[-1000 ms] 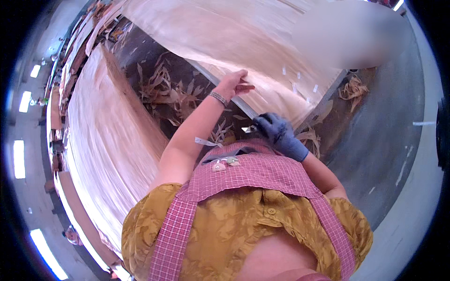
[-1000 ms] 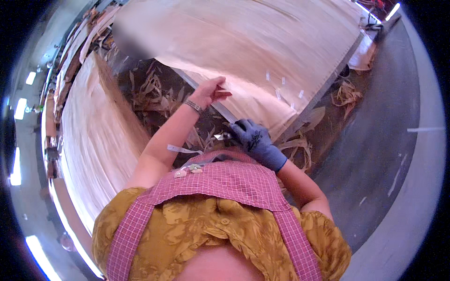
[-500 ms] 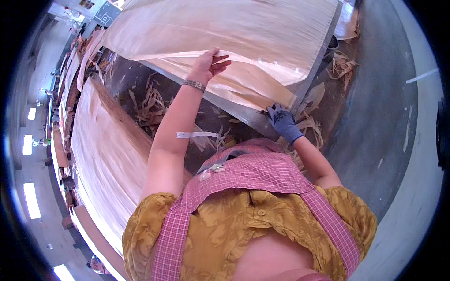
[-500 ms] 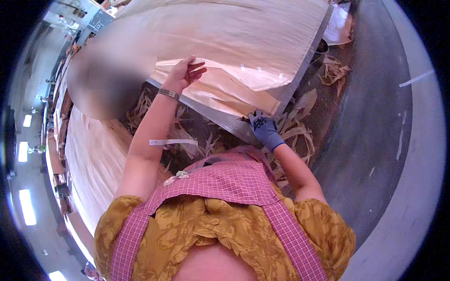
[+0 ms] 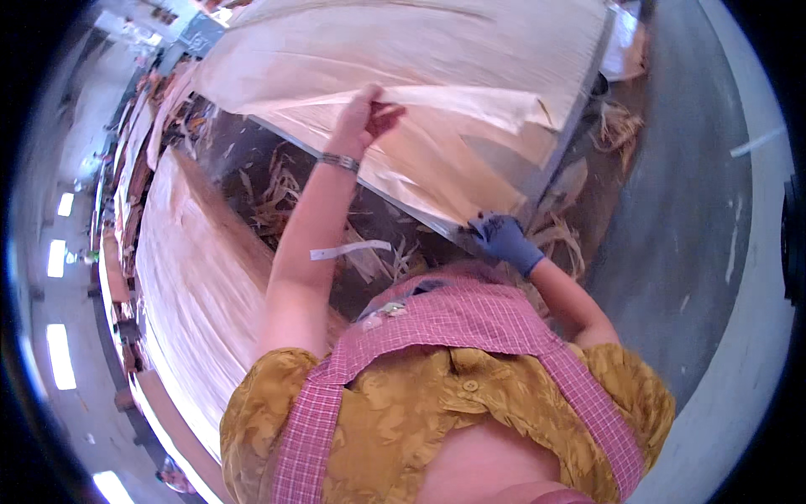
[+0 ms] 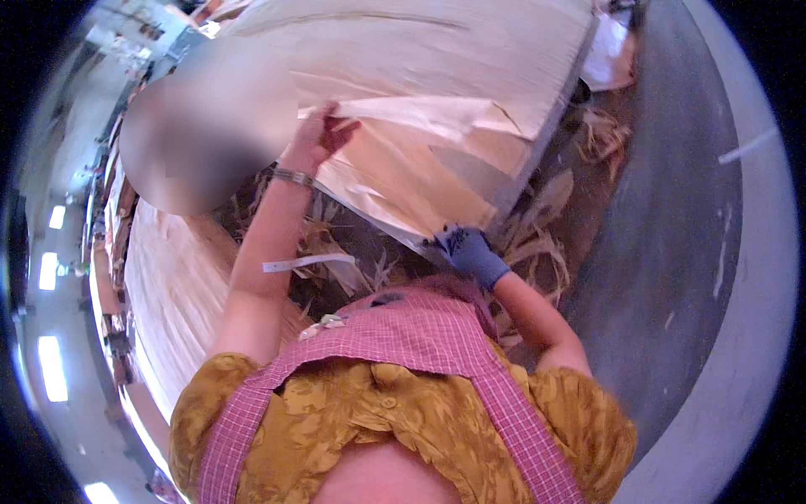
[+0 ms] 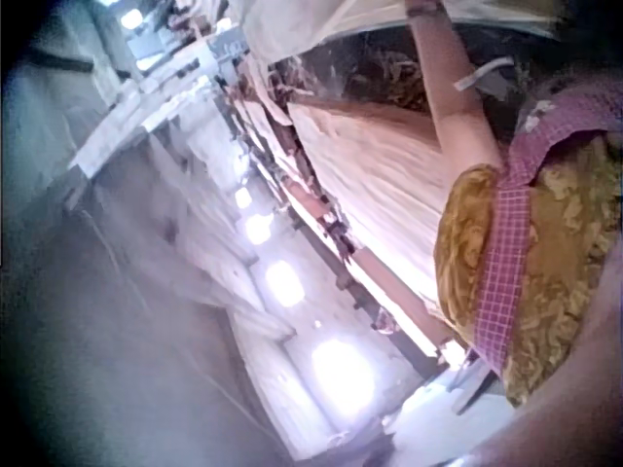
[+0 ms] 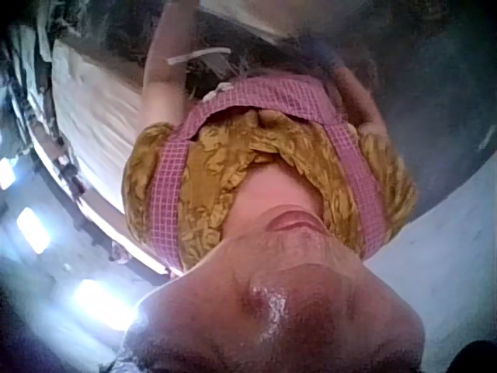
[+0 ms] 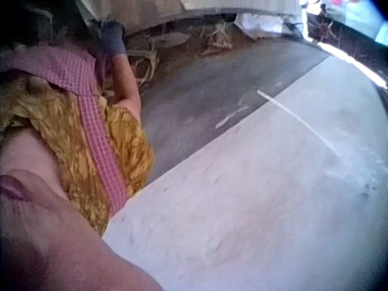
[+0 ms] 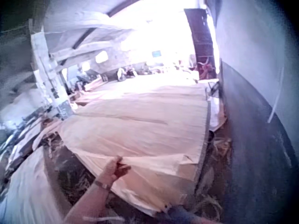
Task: The person cuts a large sheet of wood veneer using a hand knife, peeling back the cut section and trimming edges while it sits on a large stack of similar sheets.
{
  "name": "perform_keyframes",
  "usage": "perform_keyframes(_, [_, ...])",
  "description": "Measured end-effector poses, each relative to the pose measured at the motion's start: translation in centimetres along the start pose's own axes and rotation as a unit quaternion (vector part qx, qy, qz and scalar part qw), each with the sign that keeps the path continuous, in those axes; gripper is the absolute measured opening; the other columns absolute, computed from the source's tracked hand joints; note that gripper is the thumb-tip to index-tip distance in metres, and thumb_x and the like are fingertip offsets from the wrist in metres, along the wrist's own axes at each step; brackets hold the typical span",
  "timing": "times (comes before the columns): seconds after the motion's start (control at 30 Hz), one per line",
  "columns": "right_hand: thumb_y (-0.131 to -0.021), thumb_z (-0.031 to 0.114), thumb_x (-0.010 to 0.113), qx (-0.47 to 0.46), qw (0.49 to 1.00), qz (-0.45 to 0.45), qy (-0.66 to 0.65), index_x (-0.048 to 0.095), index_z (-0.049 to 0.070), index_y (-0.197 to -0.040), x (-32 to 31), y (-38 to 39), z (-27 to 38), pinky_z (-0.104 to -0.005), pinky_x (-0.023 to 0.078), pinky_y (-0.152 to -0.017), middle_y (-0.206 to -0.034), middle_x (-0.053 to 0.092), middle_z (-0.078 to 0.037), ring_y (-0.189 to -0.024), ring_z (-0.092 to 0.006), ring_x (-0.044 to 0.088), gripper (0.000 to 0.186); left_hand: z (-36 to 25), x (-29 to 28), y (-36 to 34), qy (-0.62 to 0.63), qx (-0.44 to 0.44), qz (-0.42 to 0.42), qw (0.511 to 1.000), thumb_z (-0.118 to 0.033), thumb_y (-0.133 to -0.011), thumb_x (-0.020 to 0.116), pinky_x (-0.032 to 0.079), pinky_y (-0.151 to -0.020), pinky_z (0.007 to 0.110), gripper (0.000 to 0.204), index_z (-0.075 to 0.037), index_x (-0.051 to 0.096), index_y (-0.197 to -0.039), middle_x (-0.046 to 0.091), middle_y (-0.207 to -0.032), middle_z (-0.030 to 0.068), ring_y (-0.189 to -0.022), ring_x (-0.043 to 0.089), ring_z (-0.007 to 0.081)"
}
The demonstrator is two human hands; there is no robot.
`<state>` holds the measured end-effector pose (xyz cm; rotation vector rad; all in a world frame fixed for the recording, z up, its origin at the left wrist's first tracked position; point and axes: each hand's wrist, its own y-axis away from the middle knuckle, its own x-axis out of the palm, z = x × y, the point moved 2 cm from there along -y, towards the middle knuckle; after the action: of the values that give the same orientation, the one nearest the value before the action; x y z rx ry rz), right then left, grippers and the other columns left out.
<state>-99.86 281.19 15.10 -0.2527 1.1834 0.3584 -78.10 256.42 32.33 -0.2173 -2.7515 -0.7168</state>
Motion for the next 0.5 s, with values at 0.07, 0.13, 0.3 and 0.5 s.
perform_keyframes(0.07, [-0.085, 0.035, 0.055, -0.050, 0.998, -0.038, 0.028, 0.058, 0.009, -0.096, 0.5, -0.3, -0.8, -0.0475, 0.048, -0.068, -0.095, 0.057, -0.017, -0.084, -0.0365, 0.059, 0.028, 1.1, -0.2, -0.9, 0.007, -0.008, 0.021, 1.000, -0.033, -0.093, 0.057, 0.060, -0.068, 0.041, 0.024, -0.010, 0.052, -0.092, 0.063, -0.082, 0.0120, -0.077, 0.069, 0.0277])
perform_keyframes(0.13, [-0.084, 0.037, 0.056, -0.028, 0.997, -0.057, 0.054, 0.058, 0.007, -0.101, 0.7, 0.3, -1.8, -0.0474, 0.047, -0.070, -0.097, 0.056, -0.018, -0.086, -0.0359, 0.057, 0.035, 1.9, 3.2, 0.3, -0.006, -0.035, -0.009, 0.999, -0.032, -0.094, 0.056, 0.060, -0.062, 0.039, 0.024, -0.008, 0.052, -0.094, 0.062, -0.081, 0.0098, -0.076, 0.070, 0.0266])
perform_keyframes(0.3, [-0.086, 0.033, 0.058, 0.014, 0.995, -0.097, -0.016, 0.057, 0.005, -0.103, -6.2, -1.1, 5.3, -0.0469, 0.047, -0.070, -0.095, 0.057, -0.019, -0.086, -0.0358, 0.058, 0.032, 4.3, 1.8, 3.7, -0.038, -0.077, -0.006, 0.996, -0.030, -0.094, 0.054, 0.059, -0.056, 0.035, 0.030, -0.002, 0.052, -0.102, 0.063, -0.087, 0.0150, -0.073, 0.070, 0.0277])
perform_keyframes(0.5, [-0.085, 0.029, 0.061, 0.005, 0.986, -0.075, -0.149, 0.060, 0.003, -0.107, -3.8, -6.0, 9.8, -0.0441, 0.050, -0.067, -0.088, 0.061, -0.019, -0.076, -0.0354, 0.062, 0.034, 9.1, -3.4, 2.5, -0.055, -0.121, 0.076, 0.988, -0.040, -0.091, 0.055, 0.058, -0.059, 0.035, 0.040, -0.002, 0.051, -0.104, 0.063, -0.091, 0.0166, -0.073, 0.070, 0.0273])
